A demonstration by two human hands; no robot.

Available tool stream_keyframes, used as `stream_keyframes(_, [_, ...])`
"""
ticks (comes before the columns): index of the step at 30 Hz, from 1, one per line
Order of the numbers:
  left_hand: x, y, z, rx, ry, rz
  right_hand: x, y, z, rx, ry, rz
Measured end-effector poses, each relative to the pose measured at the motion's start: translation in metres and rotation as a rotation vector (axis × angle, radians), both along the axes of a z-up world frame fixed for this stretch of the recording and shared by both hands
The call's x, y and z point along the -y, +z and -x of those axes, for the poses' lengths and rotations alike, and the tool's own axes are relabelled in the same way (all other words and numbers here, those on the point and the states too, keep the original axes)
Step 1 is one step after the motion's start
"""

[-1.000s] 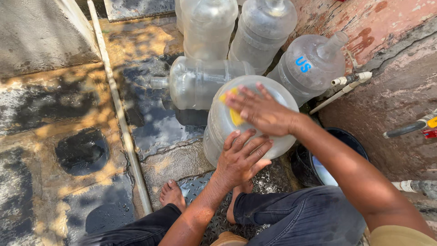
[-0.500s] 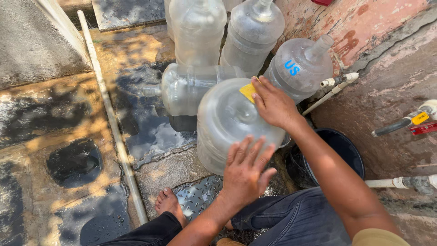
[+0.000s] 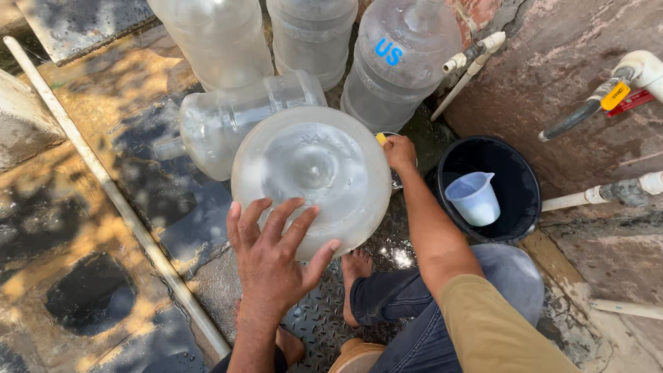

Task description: The person scrubs the exterior of plastic water jugs using a yellow sponge and water while sitting on the floor.

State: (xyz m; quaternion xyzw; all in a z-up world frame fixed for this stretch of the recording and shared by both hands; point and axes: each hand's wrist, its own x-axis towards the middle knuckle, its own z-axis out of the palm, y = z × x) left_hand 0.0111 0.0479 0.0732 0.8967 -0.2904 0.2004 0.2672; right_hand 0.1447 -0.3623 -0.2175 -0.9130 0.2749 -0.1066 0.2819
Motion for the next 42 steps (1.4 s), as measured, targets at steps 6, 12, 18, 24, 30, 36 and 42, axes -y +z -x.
stream_keyframes(6, [-0.012, -0.008, -0.014, -0.144, -0.095, 0.135, -0.001, -0.04, -0.005, -0.461, 0.233, 0.005])
stream_keyframes(12, [0.008, -0.006, -0.023, -0.019, -0.142, 0.147, -0.002, 0.082, -0.017, 0.274, 0.159, -1.072])
stream_keyframes(18, [0.017, -0.012, -0.016, -0.046, -0.233, 0.123, -0.111, 0.297, 0.016, 0.071, 0.823, -0.148])
stream_keyframes(24, [0.012, -0.03, -0.011, 0.055, -0.152, 0.143, -0.219, 0.322, 0.032, -0.125, 1.368, 0.367])
stream_keyframes(30, [0.012, -0.031, -0.004, 0.037, -0.144, 0.173, -0.209, 0.32, 0.007, -0.033, 1.15, 0.436])
stream_keyframes(36, [0.012, -0.034, -0.006, 0.023, -0.044, 0.148, -0.209, 0.321, 0.03, -0.12, 0.919, 0.603])
stream_keyframes(42, [0.045, -0.018, 0.022, -0.047, -0.27, 0.249, -0.146, 0.305, 0.042, -0.034, 0.621, 0.349])
